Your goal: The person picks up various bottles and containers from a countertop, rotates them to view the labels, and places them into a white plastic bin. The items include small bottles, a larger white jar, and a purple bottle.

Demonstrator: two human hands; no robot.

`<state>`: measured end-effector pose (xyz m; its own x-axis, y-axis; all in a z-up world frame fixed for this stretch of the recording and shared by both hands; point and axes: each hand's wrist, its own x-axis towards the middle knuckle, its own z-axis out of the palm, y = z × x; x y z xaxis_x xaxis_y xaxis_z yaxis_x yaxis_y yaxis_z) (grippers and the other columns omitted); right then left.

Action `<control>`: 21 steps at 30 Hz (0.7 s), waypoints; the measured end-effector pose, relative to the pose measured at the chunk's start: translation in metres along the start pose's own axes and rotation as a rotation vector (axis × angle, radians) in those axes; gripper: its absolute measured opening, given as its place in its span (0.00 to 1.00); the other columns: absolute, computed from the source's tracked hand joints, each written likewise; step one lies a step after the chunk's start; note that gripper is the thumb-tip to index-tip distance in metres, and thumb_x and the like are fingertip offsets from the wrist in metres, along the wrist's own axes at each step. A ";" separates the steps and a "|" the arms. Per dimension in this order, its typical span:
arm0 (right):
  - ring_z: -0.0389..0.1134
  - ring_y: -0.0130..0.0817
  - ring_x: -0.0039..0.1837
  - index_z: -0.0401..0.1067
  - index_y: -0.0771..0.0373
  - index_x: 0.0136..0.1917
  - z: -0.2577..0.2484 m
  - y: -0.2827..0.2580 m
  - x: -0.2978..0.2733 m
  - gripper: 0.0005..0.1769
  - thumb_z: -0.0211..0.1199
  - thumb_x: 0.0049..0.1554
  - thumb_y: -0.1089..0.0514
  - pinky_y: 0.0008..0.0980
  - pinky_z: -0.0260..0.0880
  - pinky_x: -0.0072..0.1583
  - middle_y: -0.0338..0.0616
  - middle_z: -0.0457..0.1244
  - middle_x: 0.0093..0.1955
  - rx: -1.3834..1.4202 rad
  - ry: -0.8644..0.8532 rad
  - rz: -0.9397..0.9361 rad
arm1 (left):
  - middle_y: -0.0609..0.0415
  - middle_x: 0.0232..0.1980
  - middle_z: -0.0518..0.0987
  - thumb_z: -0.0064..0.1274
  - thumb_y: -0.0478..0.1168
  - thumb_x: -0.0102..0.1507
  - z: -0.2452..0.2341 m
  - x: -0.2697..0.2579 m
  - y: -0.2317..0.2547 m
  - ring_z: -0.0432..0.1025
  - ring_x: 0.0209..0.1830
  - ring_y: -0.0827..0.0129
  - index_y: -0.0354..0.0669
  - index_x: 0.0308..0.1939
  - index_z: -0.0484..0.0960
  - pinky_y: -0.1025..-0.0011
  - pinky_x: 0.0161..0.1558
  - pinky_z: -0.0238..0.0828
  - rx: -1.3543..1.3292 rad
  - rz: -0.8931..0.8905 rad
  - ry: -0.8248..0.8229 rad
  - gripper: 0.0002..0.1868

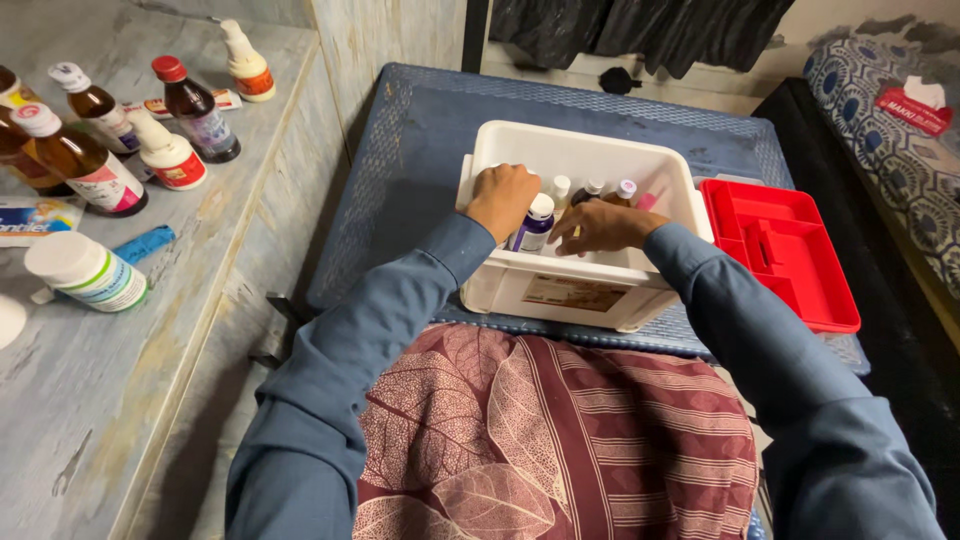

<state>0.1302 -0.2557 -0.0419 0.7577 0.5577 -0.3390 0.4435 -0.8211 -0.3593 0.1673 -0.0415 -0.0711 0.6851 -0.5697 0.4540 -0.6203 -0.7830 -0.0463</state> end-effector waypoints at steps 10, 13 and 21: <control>0.72 0.41 0.58 0.74 0.49 0.66 -0.005 -0.018 -0.011 0.24 0.67 0.56 0.49 0.39 0.71 0.61 0.44 0.70 0.61 -0.088 0.010 -0.033 | 0.42 0.37 0.82 0.56 0.32 0.57 -0.018 -0.013 -0.002 0.80 0.40 0.49 0.38 0.34 0.83 0.57 0.38 0.79 -0.106 0.050 0.013 0.03; 0.74 0.42 0.55 0.80 0.50 0.59 -0.016 -0.017 -0.016 0.18 0.67 0.57 0.48 0.39 0.72 0.59 0.43 0.72 0.58 -0.083 0.087 -0.068 | 0.41 0.40 0.82 0.55 0.33 0.58 -0.035 -0.018 -0.004 0.78 0.43 0.47 0.37 0.36 0.83 0.54 0.42 0.77 -0.219 0.041 -0.027 0.04; 0.76 0.44 0.49 0.77 0.58 0.60 -0.047 -0.084 -0.040 0.20 0.65 0.57 0.50 0.41 0.75 0.54 0.48 0.73 0.52 -0.069 0.354 -0.101 | 0.41 0.42 0.79 0.56 0.39 0.58 -0.092 -0.055 -0.017 0.76 0.47 0.45 0.38 0.39 0.81 0.52 0.49 0.73 -0.370 0.123 0.129 0.09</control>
